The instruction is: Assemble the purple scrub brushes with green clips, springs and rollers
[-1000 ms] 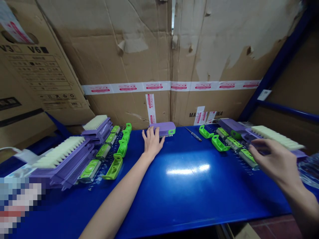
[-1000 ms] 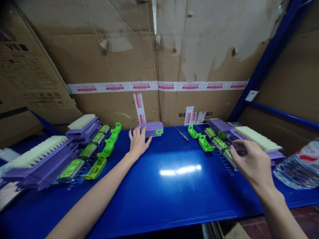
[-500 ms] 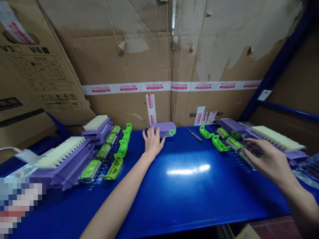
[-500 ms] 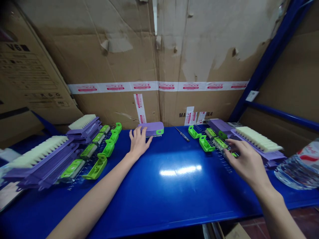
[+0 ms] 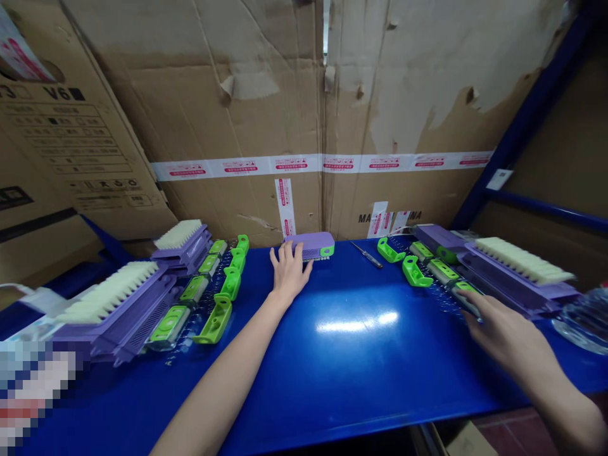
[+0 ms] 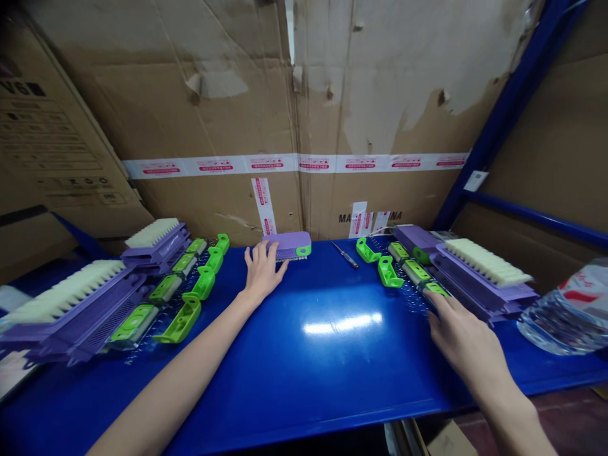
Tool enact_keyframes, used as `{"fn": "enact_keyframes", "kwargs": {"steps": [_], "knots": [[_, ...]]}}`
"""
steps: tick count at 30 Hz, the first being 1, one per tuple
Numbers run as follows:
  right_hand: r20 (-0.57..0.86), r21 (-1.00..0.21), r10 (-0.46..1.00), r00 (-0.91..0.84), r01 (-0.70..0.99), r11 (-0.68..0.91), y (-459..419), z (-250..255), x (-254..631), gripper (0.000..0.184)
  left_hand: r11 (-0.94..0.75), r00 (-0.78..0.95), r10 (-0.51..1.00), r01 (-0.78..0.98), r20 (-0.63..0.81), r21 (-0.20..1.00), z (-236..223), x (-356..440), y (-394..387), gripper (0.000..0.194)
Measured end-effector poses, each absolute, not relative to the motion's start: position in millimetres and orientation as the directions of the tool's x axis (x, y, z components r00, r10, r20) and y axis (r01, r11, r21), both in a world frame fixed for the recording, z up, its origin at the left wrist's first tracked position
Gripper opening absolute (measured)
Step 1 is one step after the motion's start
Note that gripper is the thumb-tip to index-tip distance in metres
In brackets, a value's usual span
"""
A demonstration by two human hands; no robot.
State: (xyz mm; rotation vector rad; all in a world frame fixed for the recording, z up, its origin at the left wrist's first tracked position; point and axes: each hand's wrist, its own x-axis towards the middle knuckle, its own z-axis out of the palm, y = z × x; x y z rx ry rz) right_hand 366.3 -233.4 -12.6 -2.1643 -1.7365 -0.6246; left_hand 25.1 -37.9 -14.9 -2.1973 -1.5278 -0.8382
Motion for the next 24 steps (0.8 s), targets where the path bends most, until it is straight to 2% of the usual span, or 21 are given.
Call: {"fn": "enact_keyframes", "kwargs": {"steps": [5, 7, 10, 13, 16, 19, 22, 24], "knots": [[0.442, 0.123, 0.870, 0.220, 0.946, -0.301, -230.7, -23.0, 364.1, 0.039, -0.365, 0.252, 0.729, 0.930, 0.636, 0.051, -15.2, 25.0, -38.2, 0.049], [0.481, 0.138, 0.854, 0.196, 0.946, -0.295, -230.8, -19.5, 361.2, 0.037, -0.365, 0.252, 0.728, 0.930, 0.637, 0.048, -15.3, 24.8, -38.1, 0.049], [0.618, 0.121, 0.773, 0.146, 0.954, -0.276, -232.5, -6.3, 355.6, 0.032, -0.367, 0.255, 0.730, 0.929, 0.635, 0.048, -15.3, 24.6, -38.0, 0.049], [0.755, 0.059, 0.649, 0.096, 0.975, -0.213, -234.1, 8.0, 352.6, 0.030, -0.369, 0.255, 0.727, 0.928, 0.637, 0.050, -15.0, 24.6, -38.2, 0.049], [0.810, 0.009, 0.583, 0.069, 0.991, -0.131, -234.6, 17.8, 351.1, 0.028, -0.372, 0.256, 0.725, 0.927, 0.640, 0.052, -15.0, 24.7, -38.4, 0.049], [0.865, -0.042, 0.494, 0.093, 0.993, -0.113, -234.4, 25.2, 346.8, 0.028, -0.375, 0.255, 0.726, 0.925, 0.638, 0.056, -15.2, 24.6, -38.1, 0.049], [0.886, -0.189, 0.407, 0.221, 0.975, -0.117, -230.4, 32.4, 339.8, 0.029, -0.380, 0.250, 0.726, 0.922, 0.641, 0.071, -15.2, 24.5, -37.6, 0.049], [0.851, -0.326, 0.407, 0.331, 0.942, -0.082, -223.2, 36.5, 334.7, 0.031, -0.381, 0.245, 0.725, 0.921, 0.643, 0.079, -15.1, 24.6, -37.5, 0.049]]}}
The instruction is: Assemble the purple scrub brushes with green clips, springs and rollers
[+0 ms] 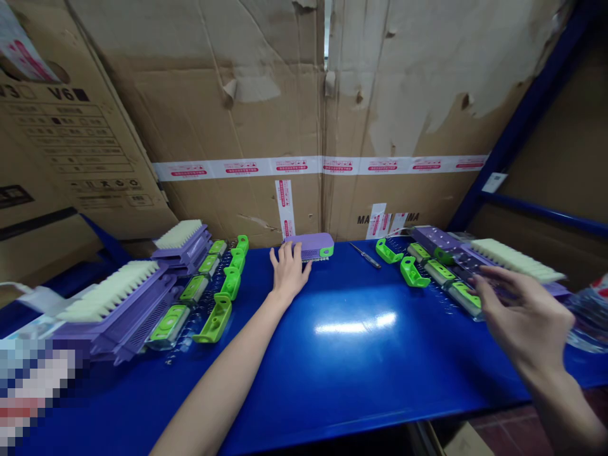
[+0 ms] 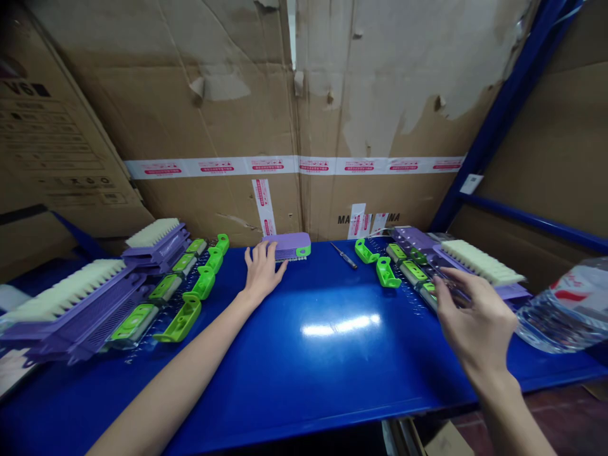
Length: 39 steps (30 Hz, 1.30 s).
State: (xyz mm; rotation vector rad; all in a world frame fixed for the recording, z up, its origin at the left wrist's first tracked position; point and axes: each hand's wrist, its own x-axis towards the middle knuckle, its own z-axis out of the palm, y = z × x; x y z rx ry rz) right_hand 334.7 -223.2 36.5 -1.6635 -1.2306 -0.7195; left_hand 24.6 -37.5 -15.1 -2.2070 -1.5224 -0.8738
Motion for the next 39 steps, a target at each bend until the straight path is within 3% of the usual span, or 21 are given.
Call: {"fn": "enact_keyframes", "kwargs": {"steps": [6, 13, 18, 24, 30, 39], "knots": [[0.648, -0.659, 0.587, 0.486, 0.744, 0.112, -179.8, 47.8, 313.2, 0.031, -0.387, 0.244, 0.721, 0.918, 0.648, 0.086, -16.0, 24.0, -36.9, 0.048], [0.523, -0.839, 0.699, 0.488, 0.442, 0.319, -119.1, 55.5, 278.8, 0.031, -0.544, 0.339, 0.649, 0.833, 0.681, 0.103, -13.6, 20.1, -38.0, 0.044], [0.462, -0.884, 0.764, 0.450, 0.306, 0.354, -86.8, 47.9, 261.8, 0.034, -0.582, 0.365, 0.599, 0.810, 0.712, 0.075, -8.8, 20.8, -43.1, 0.044], [0.422, -0.904, 0.785, 0.453, 0.278, 0.325, -70.8, 31.4, 250.7, 0.037, -0.632, 0.443, 0.598, 0.773, 0.668, 0.054, -11.4, 21.2, -40.1, 0.046], [0.413, -0.898, 0.803, 0.430, 0.339, 0.280, -74.9, 20.9, 249.2, 0.041, -0.591, 0.448, 0.618, 0.807, 0.646, 0.006, -8.6, 23.5, -44.3, 0.052], [0.546, -0.799, 0.720, 0.428, 0.524, 0.295, -82.4, 20.6, 252.8, 0.036, -0.558, 0.456, 0.597, 0.827, 0.660, -0.067, -7.0, 24.4, -47.5, 0.054]]}}
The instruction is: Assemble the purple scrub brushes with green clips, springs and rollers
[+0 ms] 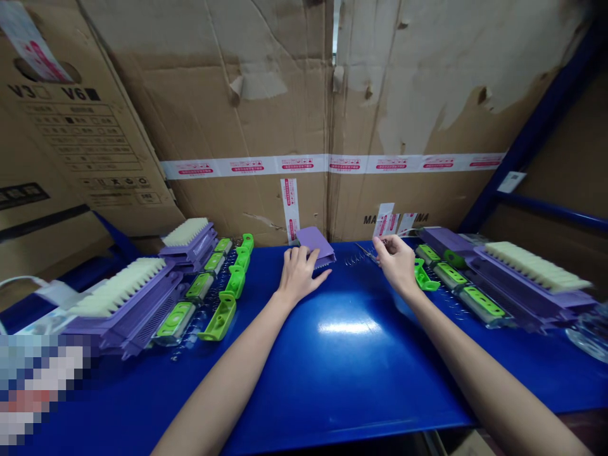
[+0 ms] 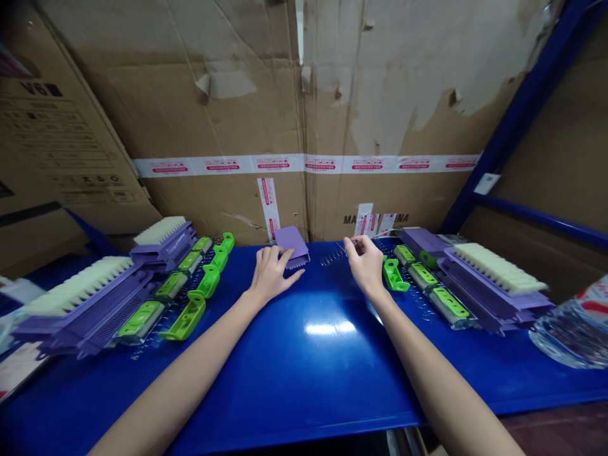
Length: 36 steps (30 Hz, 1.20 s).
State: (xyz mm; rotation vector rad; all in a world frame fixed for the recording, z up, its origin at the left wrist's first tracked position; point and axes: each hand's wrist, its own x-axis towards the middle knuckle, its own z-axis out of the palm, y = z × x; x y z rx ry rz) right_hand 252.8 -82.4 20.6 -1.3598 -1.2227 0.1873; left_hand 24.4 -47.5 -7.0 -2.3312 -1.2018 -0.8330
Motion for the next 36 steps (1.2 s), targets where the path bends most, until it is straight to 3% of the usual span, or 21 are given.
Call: {"fn": "enact_keyframes", "kwargs": {"steps": [6, 11, 16, 22, 27, 31, 33, 36], "knots": [[0.638, -0.729, 0.617, 0.460, 0.618, 0.293, -84.4, 23.1, 255.2, 0.037, -0.663, 0.478, 0.440, 0.744, 0.760, -0.084, -9.2, 24.4, -43.7, 0.043], [0.646, -0.718, 0.575, 0.502, 0.656, 0.234, -85.7, 27.1, 256.0, 0.041, -0.688, 0.480, 0.463, 0.724, 0.746, -0.039, -8.7, 23.8, -43.7, 0.039], [0.635, -0.669, 0.644, 0.427, 0.720, 0.183, -87.2, 25.0, 252.5, 0.044, -0.700, 0.535, 0.490, 0.712, 0.688, -0.055, -8.2, 24.1, -45.2, 0.054], [0.625, -0.575, 0.711, 0.322, 0.806, 0.140, -85.4, 18.9, 249.5, 0.044, -0.633, 0.513, 0.541, 0.770, 0.667, -0.078, -8.2, 24.2, -44.9, 0.043], [0.452, -0.567, 0.848, 0.276, 0.823, 0.035, -85.9, 12.7, 249.3, 0.030, -0.653, 0.537, 0.557, 0.754, 0.633, -0.065, -9.7, 25.5, -43.4, 0.049], [0.309, -0.623, 0.935, 0.177, 0.780, 0.058, -86.1, 9.1, 249.2, 0.025, -0.621, 0.511, 0.601, 0.783, 0.614, -0.043, -12.8, 26.3, -41.7, 0.049], [0.316, -0.640, 0.935, 0.158, 0.763, 0.088, -88.8, 15.3, 249.0, 0.027, -0.599, 0.487, 0.623, 0.800, 0.612, -0.026, -13.8, 26.1, -41.2, 0.049], [0.444, -0.617, 0.874, 0.194, 0.774, 0.141, -100.3, 36.9, 251.0, 0.027, -0.572, 0.453, 0.656, 0.820, 0.604, 0.006, -14.7, 25.6, -40.7, 0.049]]}}
